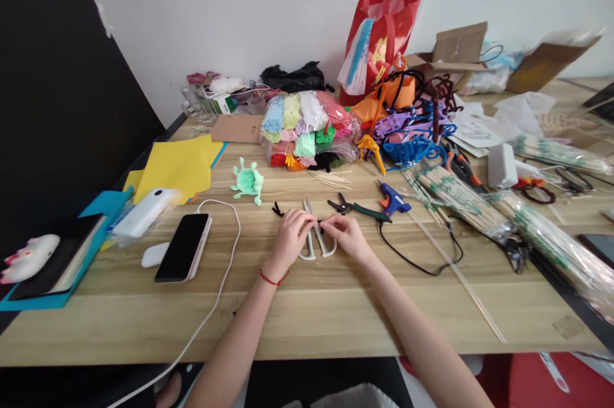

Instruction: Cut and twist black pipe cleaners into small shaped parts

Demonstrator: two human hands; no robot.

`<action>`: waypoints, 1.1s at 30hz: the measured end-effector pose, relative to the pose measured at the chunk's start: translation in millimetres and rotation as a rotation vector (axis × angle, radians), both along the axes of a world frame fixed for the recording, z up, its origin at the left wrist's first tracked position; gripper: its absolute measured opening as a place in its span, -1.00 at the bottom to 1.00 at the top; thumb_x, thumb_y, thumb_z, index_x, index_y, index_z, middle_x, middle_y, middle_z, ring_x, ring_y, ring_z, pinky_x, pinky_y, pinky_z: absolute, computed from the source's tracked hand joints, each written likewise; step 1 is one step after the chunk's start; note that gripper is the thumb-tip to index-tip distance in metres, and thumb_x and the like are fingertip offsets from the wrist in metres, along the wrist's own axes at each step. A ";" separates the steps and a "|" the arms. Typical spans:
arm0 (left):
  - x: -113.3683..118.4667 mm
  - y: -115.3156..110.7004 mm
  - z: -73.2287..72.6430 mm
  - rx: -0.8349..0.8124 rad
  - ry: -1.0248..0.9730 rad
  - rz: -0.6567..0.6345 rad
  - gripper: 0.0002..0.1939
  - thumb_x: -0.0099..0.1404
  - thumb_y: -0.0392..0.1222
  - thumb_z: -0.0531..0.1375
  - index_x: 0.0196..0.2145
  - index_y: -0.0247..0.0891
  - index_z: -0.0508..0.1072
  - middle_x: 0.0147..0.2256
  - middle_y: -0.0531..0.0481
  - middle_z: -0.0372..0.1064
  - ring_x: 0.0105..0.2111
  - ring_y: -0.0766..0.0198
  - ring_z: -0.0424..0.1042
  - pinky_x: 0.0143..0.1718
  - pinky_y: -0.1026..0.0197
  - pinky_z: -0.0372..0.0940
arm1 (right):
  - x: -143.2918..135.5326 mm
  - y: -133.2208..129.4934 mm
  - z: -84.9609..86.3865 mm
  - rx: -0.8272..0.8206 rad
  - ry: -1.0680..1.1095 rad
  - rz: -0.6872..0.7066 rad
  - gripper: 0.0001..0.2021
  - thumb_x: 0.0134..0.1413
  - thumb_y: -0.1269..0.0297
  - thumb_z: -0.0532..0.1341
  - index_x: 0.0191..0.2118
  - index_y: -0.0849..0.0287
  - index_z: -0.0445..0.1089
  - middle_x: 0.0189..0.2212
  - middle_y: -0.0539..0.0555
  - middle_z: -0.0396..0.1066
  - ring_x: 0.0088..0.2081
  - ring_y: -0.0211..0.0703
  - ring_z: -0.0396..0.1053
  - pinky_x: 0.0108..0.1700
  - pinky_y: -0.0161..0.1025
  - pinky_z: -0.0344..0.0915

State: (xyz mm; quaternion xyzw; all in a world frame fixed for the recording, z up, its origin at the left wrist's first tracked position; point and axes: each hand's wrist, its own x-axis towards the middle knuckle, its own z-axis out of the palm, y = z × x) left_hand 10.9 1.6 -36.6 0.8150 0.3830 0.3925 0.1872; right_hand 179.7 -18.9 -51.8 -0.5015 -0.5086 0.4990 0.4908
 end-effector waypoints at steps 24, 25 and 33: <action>-25.5 19.0 -8.3 -0.062 -0.138 0.239 -0.84 0.32 -0.20 0.04 -0.21 -0.23 0.39 -0.26 -0.07 0.40 -0.24 0.23 0.35 -0.15 0.15 0.23 | 3.4 1.7 3.7 -0.099 0.207 0.029 -0.73 -0.20 0.08 0.35 -0.44 0.21 0.46 -0.60 -0.01 0.41 -0.55 -0.30 0.31 -0.43 -0.31 0.25; -33.1 23.6 -11.9 -0.054 -0.134 0.327 -0.83 0.32 -0.20 0.04 -0.20 -0.24 0.39 -0.26 -0.08 0.40 -0.24 0.21 0.35 -0.15 0.14 0.23 | 3.3 2.0 4.1 -0.111 0.248 0.006 -0.73 -0.23 0.10 0.37 -0.44 0.20 0.46 -0.58 0.00 0.44 -0.53 -0.28 0.34 -0.39 -0.30 0.28; -64.9 40.4 -34.5 -0.009 0.155 0.595 -0.72 0.18 -0.03 0.20 -0.21 -0.24 0.44 -0.27 -0.12 0.38 -0.20 0.07 0.32 -0.08 0.00 0.15 | 2.1 2.1 2.3 -0.143 0.412 -0.030 -0.69 -0.34 0.23 0.43 -0.36 0.18 0.45 -0.54 0.00 0.49 -0.51 -0.27 0.42 -0.36 -0.29 0.36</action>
